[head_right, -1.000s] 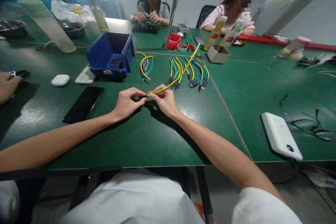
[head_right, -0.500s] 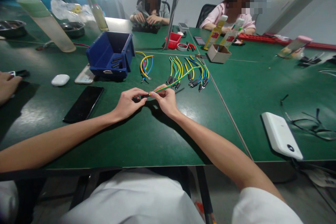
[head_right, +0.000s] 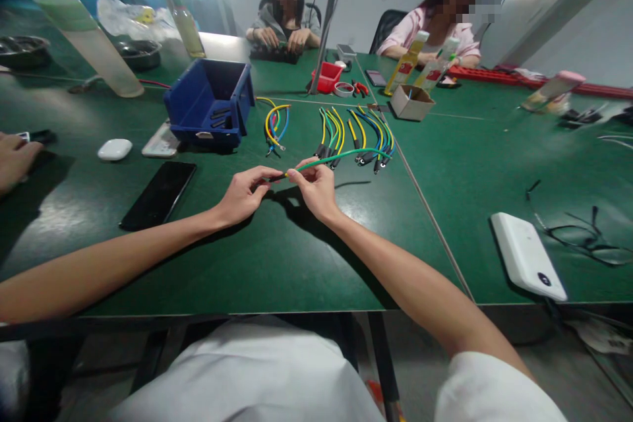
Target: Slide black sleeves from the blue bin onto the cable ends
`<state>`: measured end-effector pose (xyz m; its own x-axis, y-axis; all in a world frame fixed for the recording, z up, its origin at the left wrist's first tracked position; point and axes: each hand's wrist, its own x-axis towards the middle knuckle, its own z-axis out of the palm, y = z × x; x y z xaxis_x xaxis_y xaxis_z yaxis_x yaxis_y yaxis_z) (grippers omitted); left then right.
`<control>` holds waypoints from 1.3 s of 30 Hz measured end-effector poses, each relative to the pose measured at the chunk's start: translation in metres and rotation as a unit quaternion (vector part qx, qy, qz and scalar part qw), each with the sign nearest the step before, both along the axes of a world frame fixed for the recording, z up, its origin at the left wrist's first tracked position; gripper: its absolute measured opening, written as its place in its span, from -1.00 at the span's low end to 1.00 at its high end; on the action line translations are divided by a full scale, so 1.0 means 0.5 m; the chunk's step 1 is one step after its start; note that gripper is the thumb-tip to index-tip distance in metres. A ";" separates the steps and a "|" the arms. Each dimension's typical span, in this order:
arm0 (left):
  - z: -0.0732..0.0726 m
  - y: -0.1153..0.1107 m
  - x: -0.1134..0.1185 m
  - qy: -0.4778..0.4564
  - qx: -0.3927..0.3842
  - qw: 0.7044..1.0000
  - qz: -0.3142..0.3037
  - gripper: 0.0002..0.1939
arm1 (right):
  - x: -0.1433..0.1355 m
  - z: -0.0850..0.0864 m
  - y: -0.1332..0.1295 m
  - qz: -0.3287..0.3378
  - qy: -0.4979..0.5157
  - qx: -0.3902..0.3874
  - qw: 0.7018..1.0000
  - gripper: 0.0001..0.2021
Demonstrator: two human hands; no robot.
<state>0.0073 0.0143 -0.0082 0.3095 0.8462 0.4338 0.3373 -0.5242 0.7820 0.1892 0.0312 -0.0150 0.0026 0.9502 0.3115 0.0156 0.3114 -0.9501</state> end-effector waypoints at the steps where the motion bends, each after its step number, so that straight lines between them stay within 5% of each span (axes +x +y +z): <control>1: 0.000 0.000 0.000 -0.004 -0.008 1.000 -0.003 -0.65 | 0.000 0.000 0.000 -0.003 0.000 -0.001 1.000 -0.72; 15: -0.007 0.007 -0.001 -0.078 -0.117 0.990 -0.031 -0.71 | 0.001 0.006 -0.006 0.006 0.009 -0.002 1.000 -0.75; 39: -0.022 0.010 0.002 -0.129 -0.132 0.982 -0.046 -0.65 | 0.000 0.008 -0.006 0.010 0.027 -0.055 0.998 -0.66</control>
<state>0.0083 0.0196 -0.0191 0.2974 0.9137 0.2771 0.0707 -0.3105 0.9479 0.1895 0.0280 -0.0108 -0.0025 0.9789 0.2042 -0.0411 0.2040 -0.9781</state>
